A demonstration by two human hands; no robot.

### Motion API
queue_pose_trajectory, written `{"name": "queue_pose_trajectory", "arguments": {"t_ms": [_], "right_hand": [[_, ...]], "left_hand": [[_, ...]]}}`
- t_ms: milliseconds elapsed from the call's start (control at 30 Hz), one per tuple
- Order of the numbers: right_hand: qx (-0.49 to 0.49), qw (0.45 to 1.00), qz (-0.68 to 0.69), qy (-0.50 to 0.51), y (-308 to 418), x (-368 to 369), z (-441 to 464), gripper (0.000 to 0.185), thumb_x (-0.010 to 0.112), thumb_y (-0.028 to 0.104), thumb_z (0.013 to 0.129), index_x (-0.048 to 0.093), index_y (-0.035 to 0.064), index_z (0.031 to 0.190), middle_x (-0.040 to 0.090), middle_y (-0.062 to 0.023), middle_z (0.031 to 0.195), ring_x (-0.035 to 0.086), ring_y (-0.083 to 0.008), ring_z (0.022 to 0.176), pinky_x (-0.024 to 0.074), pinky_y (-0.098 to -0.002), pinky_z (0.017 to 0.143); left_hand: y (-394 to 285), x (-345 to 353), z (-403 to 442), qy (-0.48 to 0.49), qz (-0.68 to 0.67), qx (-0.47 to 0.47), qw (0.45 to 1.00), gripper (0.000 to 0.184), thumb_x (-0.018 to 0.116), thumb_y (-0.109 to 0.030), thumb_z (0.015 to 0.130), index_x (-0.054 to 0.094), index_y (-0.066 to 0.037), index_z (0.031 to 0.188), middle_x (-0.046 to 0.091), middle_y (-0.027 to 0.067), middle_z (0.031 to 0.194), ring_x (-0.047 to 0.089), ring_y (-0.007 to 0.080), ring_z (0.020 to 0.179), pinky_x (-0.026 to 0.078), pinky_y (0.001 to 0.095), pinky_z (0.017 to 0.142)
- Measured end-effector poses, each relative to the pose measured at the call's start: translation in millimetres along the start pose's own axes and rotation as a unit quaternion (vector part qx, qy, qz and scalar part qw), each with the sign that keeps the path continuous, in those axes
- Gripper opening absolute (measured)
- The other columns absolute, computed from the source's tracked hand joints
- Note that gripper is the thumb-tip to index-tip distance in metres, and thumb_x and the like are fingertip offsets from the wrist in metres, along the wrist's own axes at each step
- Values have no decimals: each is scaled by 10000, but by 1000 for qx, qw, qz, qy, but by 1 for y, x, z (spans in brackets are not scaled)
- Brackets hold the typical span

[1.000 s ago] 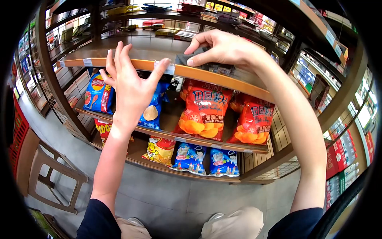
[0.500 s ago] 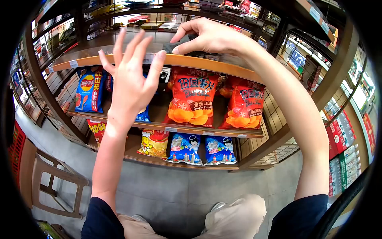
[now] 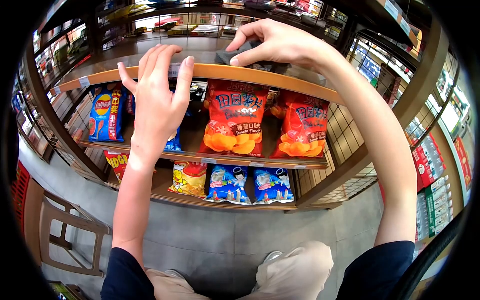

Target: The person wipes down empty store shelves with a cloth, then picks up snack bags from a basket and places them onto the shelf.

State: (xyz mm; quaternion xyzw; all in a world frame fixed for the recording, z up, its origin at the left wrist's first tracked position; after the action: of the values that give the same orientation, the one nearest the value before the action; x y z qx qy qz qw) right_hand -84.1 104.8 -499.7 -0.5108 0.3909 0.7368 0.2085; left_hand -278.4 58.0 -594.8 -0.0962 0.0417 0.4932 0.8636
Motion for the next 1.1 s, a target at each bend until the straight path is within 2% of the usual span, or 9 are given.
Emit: {"name": "queue_pose_trajectory", "arguments": {"t_ms": [67, 167, 267, 367, 533, 767, 1000, 1100], "right_hand": [[1, 1000, 0, -1, -5, -6, -4, 241, 774, 165, 836, 667, 36, 1009, 631, 31, 920, 552, -47, 898, 435, -218, 839], [66, 997, 10, 43, -5, -15, -12, 251, 799, 179, 812, 677, 54, 993, 581, 76, 842, 493, -5, 790, 395, -192, 717], [115, 992, 22, 53, -9, -22, -23, 248, 810, 179, 801, 673, 59, 968, 571, 81, 823, 480, 5, 770, 387, -180, 704], [108, 992, 39, 53, -32, -29, -24, 250, 818, 170, 788, 662, 57, 947, 569, 73, 838, 484, -4, 780, 387, -178, 712], [132, 988, 39, 71, -37, -33, -33, 269, 810, 162, 779, 626, 55, 944, 581, 59, 875, 506, -31, 811, 399, -191, 733], [114, 991, 32, 69, -40, -32, -35, 282, 805, 165, 776, 598, 63, 939, 587, 37, 886, 516, -45, 821, 409, -198, 746], [128, 988, 52, 75, -42, -32, -34, 279, 796, 104, 779, 588, 63, 959, 573, 43, 894, 523, -39, 877, 417, -198, 795], [118, 988, 63, 78, -44, -34, -34, 297, 801, 85, 774, 591, 59, 983, 609, 20, 937, 564, -54, 887, 459, -210, 816]], "left_hand": [[1, 1, 0, 0, -3, -4, 1000, 339, 587, -337, 944, 623, -39, 1102, 632, 103, 1149, 539, 257, 1193, 22, 681, 1113], [2, 3, 0, -8, -7, -6, 1000, 314, 591, -332, 942, 633, -57, 1088, 637, 85, 1147, 542, 256, 1190, 30, 675, 1118], [2, 2, 0, -6, -13, -9, 1000, 314, 589, -330, 943, 635, -55, 1086, 638, 84, 1150, 542, 255, 1190, 32, 676, 1117], [4, 3, 0, 0, -10, -9, 1000, 316, 584, -331, 946, 636, -52, 1085, 638, 84, 1153, 541, 256, 1191, 34, 677, 1117], [3, 4, 0, 4, -7, -14, 1000, 318, 581, -330, 948, 637, -49, 1085, 638, 83, 1154, 540, 260, 1193, 37, 678, 1117], [2, 4, 0, -2, -9, -14, 1000, 310, 588, -323, 943, 637, -49, 1077, 637, 81, 1145, 534, 262, 1199, 50, 685, 1112], [3, 5, 0, -2, -15, -14, 1000, 301, 590, -322, 940, 641, -54, 1069, 639, 73, 1136, 535, 265, 1196, 54, 693, 1106], [4, 5, 2, -10, -15, -10, 1000, 293, 580, -321, 945, 646, -59, 1059, 645, 73, 1116, 546, 268, 1174, 63, 703, 1098]]}}
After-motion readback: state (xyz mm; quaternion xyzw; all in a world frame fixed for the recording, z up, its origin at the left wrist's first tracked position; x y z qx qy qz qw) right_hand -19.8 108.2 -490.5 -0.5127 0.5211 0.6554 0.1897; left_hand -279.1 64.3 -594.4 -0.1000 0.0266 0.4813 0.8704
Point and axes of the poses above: each hand's wrist, its own z-axis towards the middle knuckle, its own x-axis out of the palm, y = z × x, the point moved 4 cm from there along z, towards the middle knuckle
